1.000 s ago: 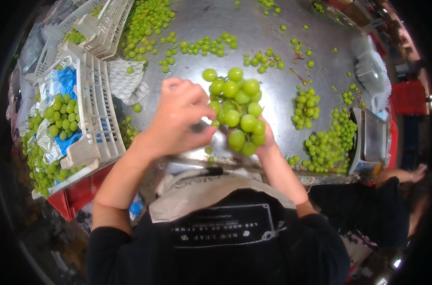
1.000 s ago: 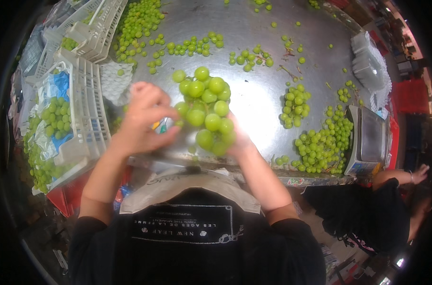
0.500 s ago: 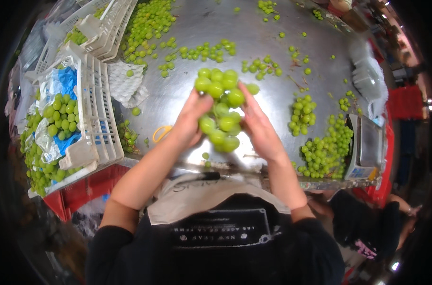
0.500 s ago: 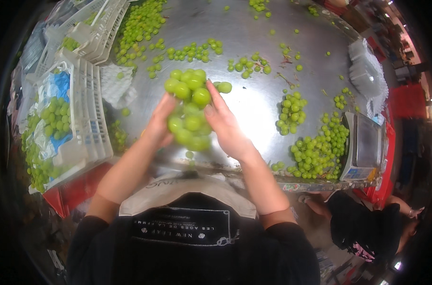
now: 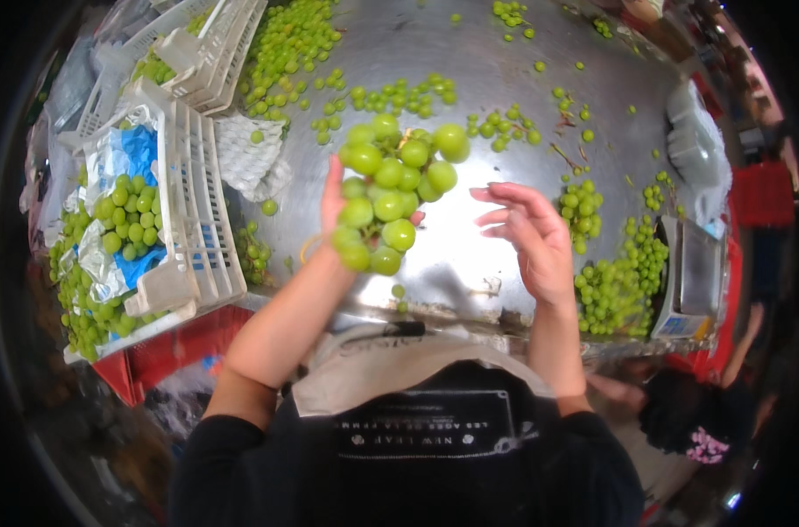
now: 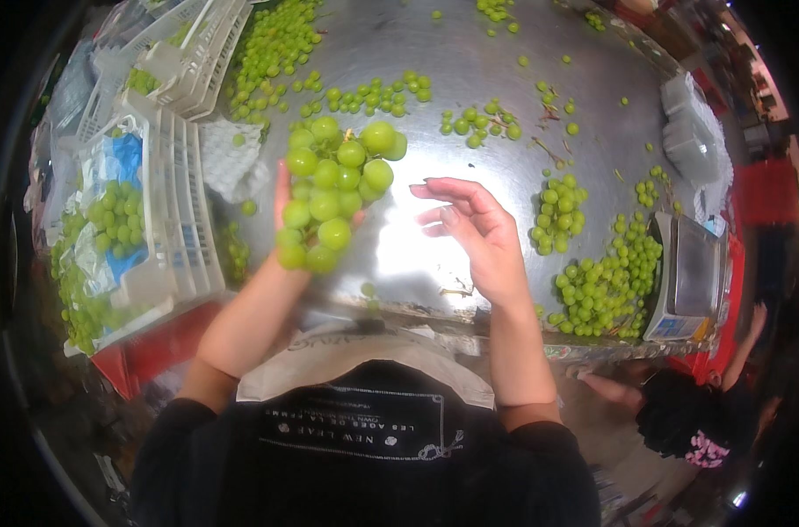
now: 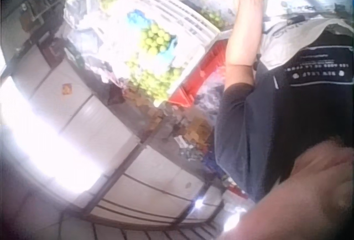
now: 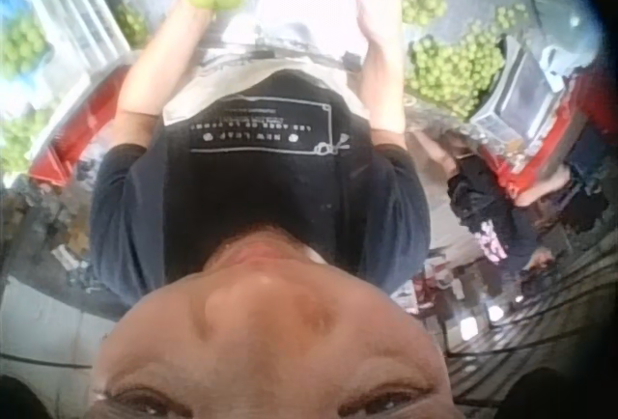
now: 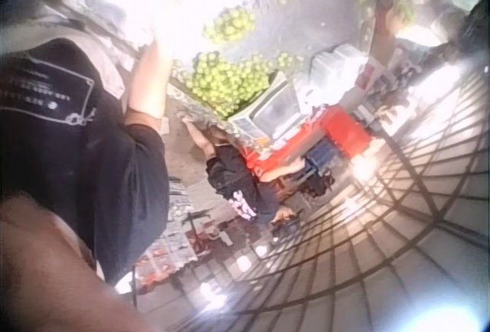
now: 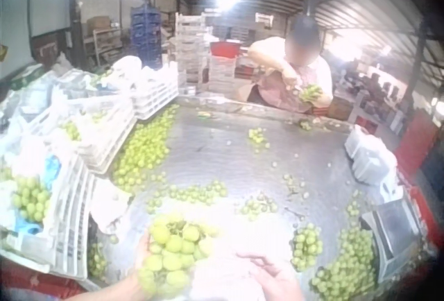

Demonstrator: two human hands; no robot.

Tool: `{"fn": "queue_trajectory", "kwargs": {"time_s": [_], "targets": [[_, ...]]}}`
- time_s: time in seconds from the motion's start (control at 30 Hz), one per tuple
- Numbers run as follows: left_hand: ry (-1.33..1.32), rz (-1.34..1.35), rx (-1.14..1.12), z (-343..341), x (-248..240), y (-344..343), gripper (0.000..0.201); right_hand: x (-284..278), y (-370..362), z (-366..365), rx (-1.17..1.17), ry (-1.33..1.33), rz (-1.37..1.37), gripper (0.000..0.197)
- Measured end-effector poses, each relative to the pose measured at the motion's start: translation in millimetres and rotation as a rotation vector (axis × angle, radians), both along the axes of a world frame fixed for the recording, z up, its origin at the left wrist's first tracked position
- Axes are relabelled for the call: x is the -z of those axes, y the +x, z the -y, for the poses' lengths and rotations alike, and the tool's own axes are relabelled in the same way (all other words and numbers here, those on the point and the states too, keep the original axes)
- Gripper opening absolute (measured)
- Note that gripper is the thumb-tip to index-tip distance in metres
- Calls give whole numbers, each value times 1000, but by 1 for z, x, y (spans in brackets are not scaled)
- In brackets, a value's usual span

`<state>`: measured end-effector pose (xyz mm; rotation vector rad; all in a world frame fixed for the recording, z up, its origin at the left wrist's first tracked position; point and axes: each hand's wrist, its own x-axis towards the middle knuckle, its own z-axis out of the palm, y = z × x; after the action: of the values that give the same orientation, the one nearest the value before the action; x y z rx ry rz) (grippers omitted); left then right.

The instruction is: The person prepares a plastic crate with a foam liner, fills it with bunches of green grapes, and trims the stems of the grapes on a metal table using shears.

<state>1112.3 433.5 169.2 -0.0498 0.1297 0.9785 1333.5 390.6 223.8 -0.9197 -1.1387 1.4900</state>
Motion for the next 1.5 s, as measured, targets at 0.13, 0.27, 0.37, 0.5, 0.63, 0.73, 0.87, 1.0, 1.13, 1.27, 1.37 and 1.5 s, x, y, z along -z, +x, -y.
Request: {"fn": "queue_trajectory", "kwargs": {"time_s": [0.13, 0.27, 0.37, 0.5, 0.63, 0.73, 0.87, 1.0, 1.13, 1.27, 1.37, 1.5], "targets": [[19, 83, 23, 1, -9, 1, 72, 8, 1, 0, 28, -11, -6, 28], [44, 93, 43, 2, -8, 0, 74, 10, 0, 0, 45, 5, -3, 27], [51, 41, 32, 4, -8, -1, 74, 10, 0, 0, 54, -14, 26, 26], [145, -43, 16, 6, -6, -4, 71, 18, -6, 3, -21, -103, 8, 38], [312, -754, -41, 8, -26, 7, 77, 19, -27, 7, 165, -24, -86, 81], [581, -1047, -187, 19, -43, 20, 86, 36, -37, -9, 90, 108, -276, 75], [736, -969, -70, 27, -84, 21, 101, 66, -21, -24, -175, -228, -913, 80], [846, -996, -207, 27, -91, 15, 70, 87, -16, -26, -287, -289, -1284, 75], [852, -1196, -278, 26, -74, 13, 30, 75, -16, -27, -302, -343, -1404, 80], [1000, -1502, -125, 34, -62, 33, 34, 60, -22, -25, -160, -396, -1471, 76], [1045, -1579, -103, 35, -62, 44, 34, 59, -22, -25, -50, -401, -1322, 69], [1030, -1641, 30, 32, -55, 48, 31, 69, -23, -24, -121, -345, -1378, 72]]}}
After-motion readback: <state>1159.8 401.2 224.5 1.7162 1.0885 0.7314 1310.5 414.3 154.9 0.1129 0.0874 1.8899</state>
